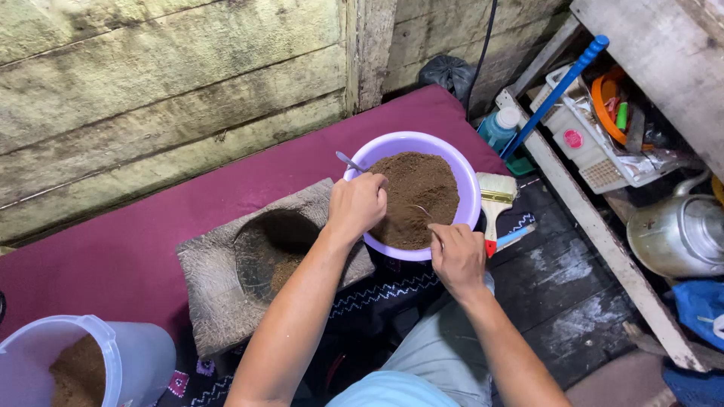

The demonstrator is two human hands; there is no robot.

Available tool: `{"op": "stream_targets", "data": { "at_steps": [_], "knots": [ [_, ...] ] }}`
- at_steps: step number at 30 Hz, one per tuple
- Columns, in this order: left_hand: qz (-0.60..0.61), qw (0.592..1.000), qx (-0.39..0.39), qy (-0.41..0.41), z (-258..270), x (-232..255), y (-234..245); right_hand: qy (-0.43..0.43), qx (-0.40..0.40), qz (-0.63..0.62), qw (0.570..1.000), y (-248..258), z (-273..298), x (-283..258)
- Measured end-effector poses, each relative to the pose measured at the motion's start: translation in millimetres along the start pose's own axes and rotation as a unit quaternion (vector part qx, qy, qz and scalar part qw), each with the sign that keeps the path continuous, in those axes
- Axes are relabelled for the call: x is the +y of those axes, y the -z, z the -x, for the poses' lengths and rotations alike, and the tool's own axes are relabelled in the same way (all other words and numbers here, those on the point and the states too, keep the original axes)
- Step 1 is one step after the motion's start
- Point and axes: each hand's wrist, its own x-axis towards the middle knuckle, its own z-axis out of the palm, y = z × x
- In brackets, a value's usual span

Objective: Transferring brown powder into a stone mortar using a spoon and cleaning it with a brush

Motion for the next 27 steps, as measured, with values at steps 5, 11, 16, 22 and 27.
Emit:
{"op": "stream_targets", "data": {
  "at_steps": [5, 11, 16, 22, 27],
  "knots": [
    [0.003, 1.000, -0.027, 0.009, -0.9, 5.3, 10.3, -0.019, -0.049, -0.061, 0.997, -33.0, 9.6, 16.6],
    [0.010, 1.000, -0.025, 0.015, -1.1, 2.9, 7.4, -0.023, -0.020, 0.010, 0.999, -19.5, -28.2, 56.7],
    [0.029, 0.999, -0.035, 0.021, -0.8, 7.8, 14.4, -0.006, 0.043, 0.057, 0.997, -29.8, -56.3, 80.9],
    [0.030, 0.998, -0.041, 0.025, -0.5, 9.2, 17.5, 0.013, -0.004, 0.109, 0.994, -66.7, -36.6, 83.0],
    [0.041, 0.998, -0.041, 0.032, -0.1, 9.5, 16.3, 0.021, -0.054, 0.064, 0.996, -27.5, -4.9, 20.3]
  ]
}}
